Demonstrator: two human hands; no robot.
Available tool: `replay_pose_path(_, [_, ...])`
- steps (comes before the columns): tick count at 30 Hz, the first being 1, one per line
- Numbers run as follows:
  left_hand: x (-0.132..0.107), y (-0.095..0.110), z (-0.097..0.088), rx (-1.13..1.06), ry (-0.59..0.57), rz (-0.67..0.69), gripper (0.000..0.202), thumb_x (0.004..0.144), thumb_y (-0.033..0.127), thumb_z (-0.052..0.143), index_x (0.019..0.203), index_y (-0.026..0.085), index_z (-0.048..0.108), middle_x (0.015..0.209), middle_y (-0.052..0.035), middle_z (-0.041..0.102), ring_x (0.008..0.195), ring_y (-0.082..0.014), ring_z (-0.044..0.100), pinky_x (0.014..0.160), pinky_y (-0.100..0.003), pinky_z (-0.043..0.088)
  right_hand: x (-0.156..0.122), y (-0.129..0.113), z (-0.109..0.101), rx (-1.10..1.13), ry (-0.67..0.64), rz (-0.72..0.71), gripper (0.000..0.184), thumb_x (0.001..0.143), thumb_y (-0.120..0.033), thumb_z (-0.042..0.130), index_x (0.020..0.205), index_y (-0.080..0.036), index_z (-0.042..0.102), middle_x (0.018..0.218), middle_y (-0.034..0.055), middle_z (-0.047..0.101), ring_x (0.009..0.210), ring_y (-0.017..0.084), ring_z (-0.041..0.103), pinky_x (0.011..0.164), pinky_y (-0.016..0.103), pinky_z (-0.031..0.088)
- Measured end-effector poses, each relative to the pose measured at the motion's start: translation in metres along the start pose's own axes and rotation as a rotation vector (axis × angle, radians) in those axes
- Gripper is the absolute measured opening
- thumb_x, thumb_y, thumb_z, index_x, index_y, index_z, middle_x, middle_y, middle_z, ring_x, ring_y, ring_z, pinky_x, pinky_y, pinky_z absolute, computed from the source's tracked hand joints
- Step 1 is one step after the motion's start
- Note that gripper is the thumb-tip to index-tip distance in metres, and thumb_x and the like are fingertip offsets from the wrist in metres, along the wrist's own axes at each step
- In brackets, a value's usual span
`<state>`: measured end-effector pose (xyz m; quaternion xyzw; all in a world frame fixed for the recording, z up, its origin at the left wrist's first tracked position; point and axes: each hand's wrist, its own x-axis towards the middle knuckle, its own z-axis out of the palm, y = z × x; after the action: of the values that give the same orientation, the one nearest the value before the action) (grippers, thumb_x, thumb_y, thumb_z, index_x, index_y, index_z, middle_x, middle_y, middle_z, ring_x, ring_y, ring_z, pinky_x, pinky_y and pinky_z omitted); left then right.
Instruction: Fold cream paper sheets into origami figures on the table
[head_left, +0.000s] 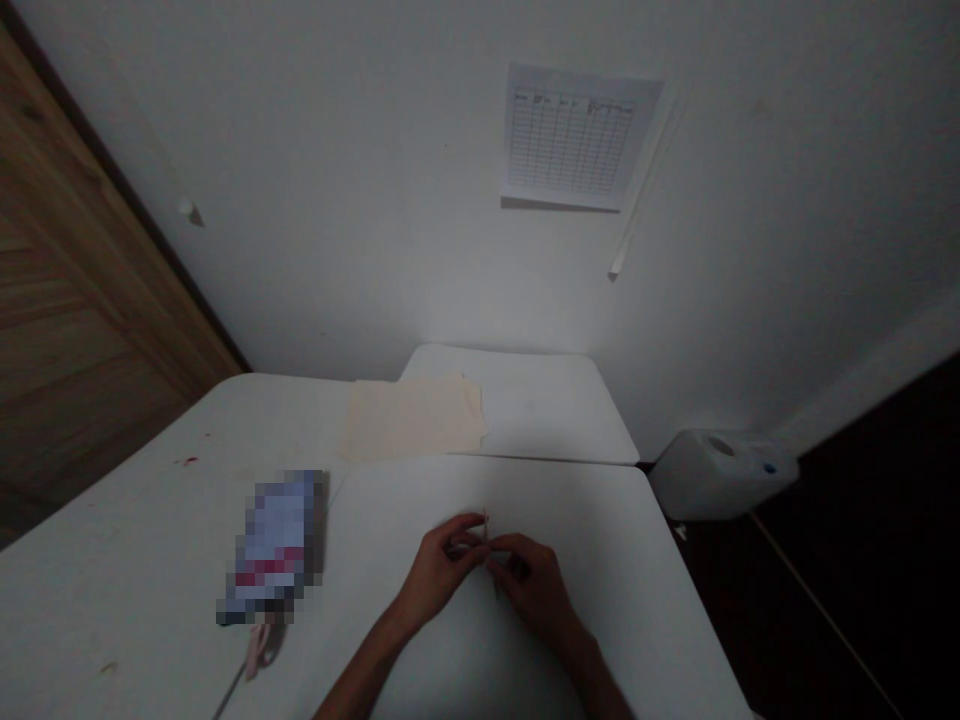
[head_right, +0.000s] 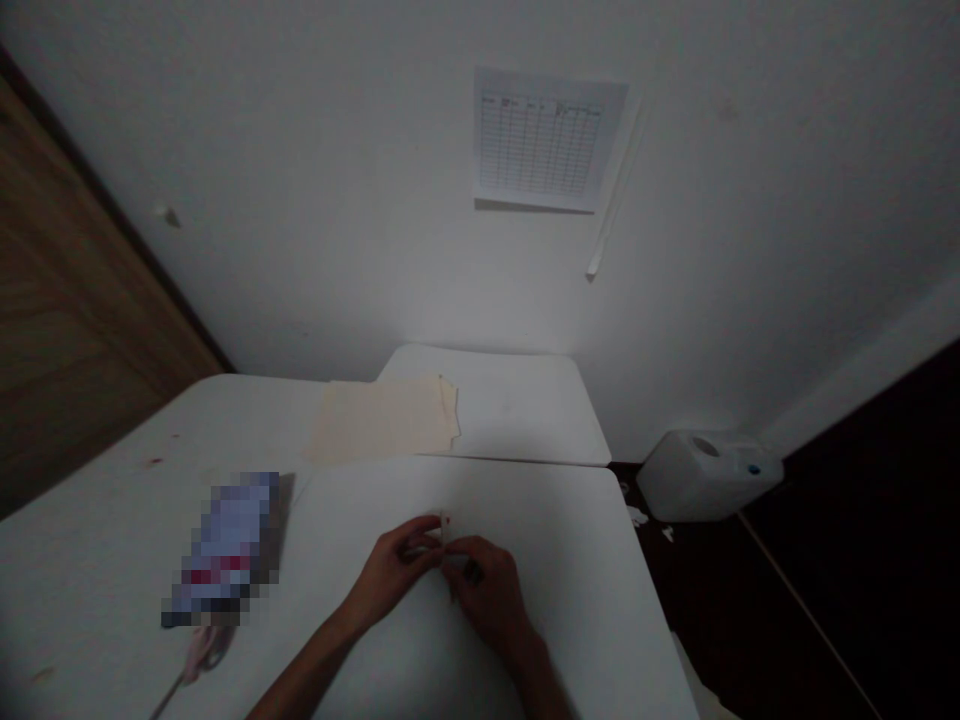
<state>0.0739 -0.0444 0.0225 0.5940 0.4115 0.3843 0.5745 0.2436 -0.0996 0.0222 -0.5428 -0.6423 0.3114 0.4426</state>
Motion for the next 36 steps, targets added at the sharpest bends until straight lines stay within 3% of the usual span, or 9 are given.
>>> replay_pose_path(9, [0.001,-0.003,-0.001,0.011,-0.013,0.021,0.040,0.074,0.031,0.072,0.111,0.016,0.065,0.107,-0.0096,0.070,0.086,-0.0198,0.069,0.079,-0.036,0.059,-0.001,0.002,0.000,0.000,0.026,-0.026,0.018,0.086,-0.030,0.059,0.098,-0.022,0.070,0.086,0.0015,0.071,0.058,0.010,0.059,0.058,0.021,0.046])
replay_pose_path(16, [-0.002,0.009,0.001,0.077,-0.006,0.045,0.040,0.077,0.034,0.068,0.113,0.017,0.064,0.097,-0.0073,0.072,0.084,-0.0207,0.070,0.077,-0.035,0.059,-0.002,-0.001,0.001,-0.028,0.077,0.011,0.024,0.088,-0.035,0.056,0.100,-0.018,0.069,0.061,-0.0012,0.065,0.047,0.011,0.056,0.048,0.020,0.043])
replay_pose_path(20, [-0.004,0.019,0.004,0.107,-0.030,0.065,0.039,0.079,0.033,0.065,0.114,0.017,0.063,0.093,-0.0068,0.073,0.080,-0.0202,0.070,0.074,-0.034,0.059,-0.002,-0.005,0.004,-0.045,0.165,0.008,0.028,0.091,-0.040,0.054,0.105,-0.019,0.067,0.075,0.0032,0.070,0.052,0.013,0.060,0.055,0.022,0.049])
replay_pose_path(24, [-0.005,0.022,0.005,0.162,-0.042,0.100,0.039,0.080,0.031,0.062,0.117,0.018,0.062,0.094,-0.0066,0.073,0.079,-0.0190,0.070,0.072,-0.031,0.059,-0.001,-0.006,0.004,-0.036,0.173,0.011,0.028,0.091,-0.042,0.053,0.103,-0.021,0.068,0.077,0.0037,0.071,0.052,0.013,0.061,0.053,0.022,0.049])
replay_pose_path(31, [-0.007,0.012,-0.002,0.370,-0.033,0.226,0.044,0.078,0.015,0.052,0.121,0.020,0.060,0.108,-0.0080,0.069,0.083,-0.0168,0.068,0.074,-0.029,0.057,0.000,0.005,0.002,-0.036,0.189,0.034,0.022,0.088,-0.032,0.054,0.099,-0.020,0.069,0.084,0.0041,0.072,0.057,0.013,0.062,0.056,0.022,0.050])
replay_pose_path(36, [-0.008,0.002,-0.006,0.523,-0.026,0.347,0.050,0.075,0.008,0.047,0.121,0.022,0.059,0.115,-0.0073,0.067,0.101,-0.0198,0.064,0.087,-0.035,0.054,-0.001,0.013,0.002,-0.030,0.200,0.023,0.021,0.086,-0.027,0.054,0.099,-0.021,0.069,0.088,0.0047,0.073,0.070,0.017,0.067,0.065,0.025,0.054])
